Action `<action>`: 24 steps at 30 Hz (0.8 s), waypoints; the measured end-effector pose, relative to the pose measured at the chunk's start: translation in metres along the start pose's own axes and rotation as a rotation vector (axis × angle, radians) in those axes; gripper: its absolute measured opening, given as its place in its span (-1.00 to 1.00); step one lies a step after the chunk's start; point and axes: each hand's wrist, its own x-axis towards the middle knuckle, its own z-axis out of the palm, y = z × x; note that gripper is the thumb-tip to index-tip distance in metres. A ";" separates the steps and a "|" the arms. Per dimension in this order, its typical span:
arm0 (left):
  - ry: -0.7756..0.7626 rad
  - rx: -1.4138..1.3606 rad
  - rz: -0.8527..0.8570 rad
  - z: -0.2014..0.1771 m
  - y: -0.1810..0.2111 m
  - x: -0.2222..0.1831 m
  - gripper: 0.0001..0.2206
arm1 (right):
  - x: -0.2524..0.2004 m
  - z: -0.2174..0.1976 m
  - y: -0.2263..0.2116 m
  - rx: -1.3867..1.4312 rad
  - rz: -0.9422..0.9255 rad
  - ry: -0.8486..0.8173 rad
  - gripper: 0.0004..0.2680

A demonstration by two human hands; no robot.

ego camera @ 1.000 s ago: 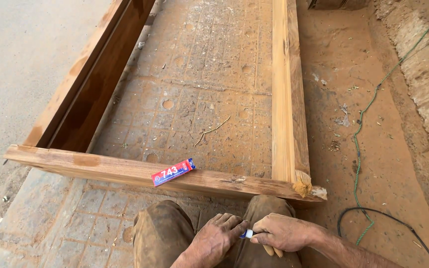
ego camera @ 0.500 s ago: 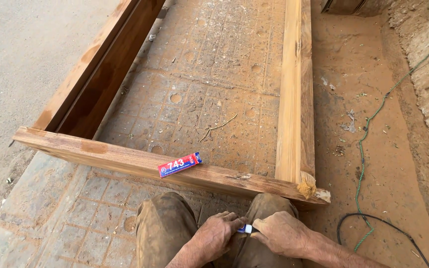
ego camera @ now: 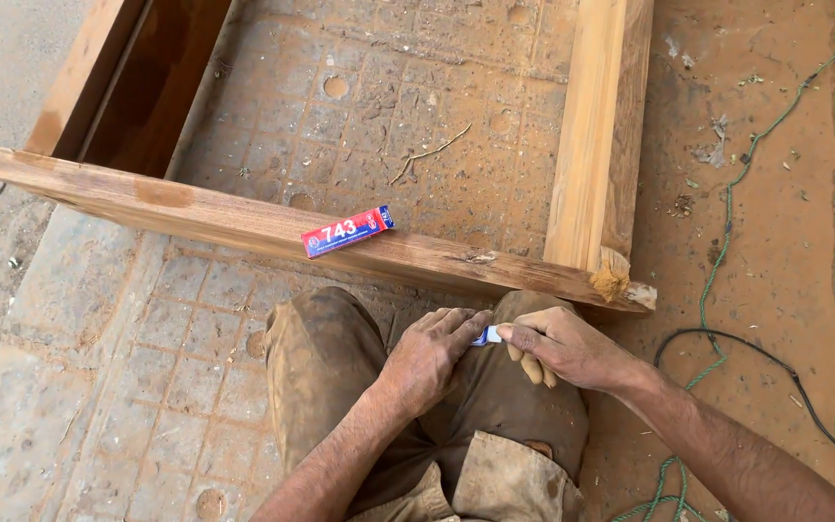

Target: The person sits on the ground beside a wooden frame and squeezes glue from a small bottle into holes and gaps in the frame, pressing filler into the openings by hand. They then pick up an angle grinder and sand the frame's rails and corners.

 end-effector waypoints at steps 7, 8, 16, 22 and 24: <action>-0.070 -0.074 -0.048 -0.011 0.002 0.011 -0.52 | -0.011 -0.001 -0.015 -0.162 -0.098 0.115 -0.67; -0.095 -0.145 -0.056 -0.012 0.001 0.010 -0.57 | -0.014 -0.002 -0.015 -0.296 -0.201 0.142 -0.71; -0.387 -0.497 -0.351 -0.023 0.008 0.017 -0.64 | -0.023 -0.002 -0.017 -0.892 -0.801 0.227 -0.83; -0.097 -0.290 -0.132 -0.014 0.005 0.009 -0.64 | -0.015 0.000 -0.017 -0.121 0.033 0.037 -0.64; -0.095 -0.336 -0.139 -0.015 0.005 0.010 -0.64 | -0.016 0.004 -0.024 -0.079 0.096 0.073 -0.61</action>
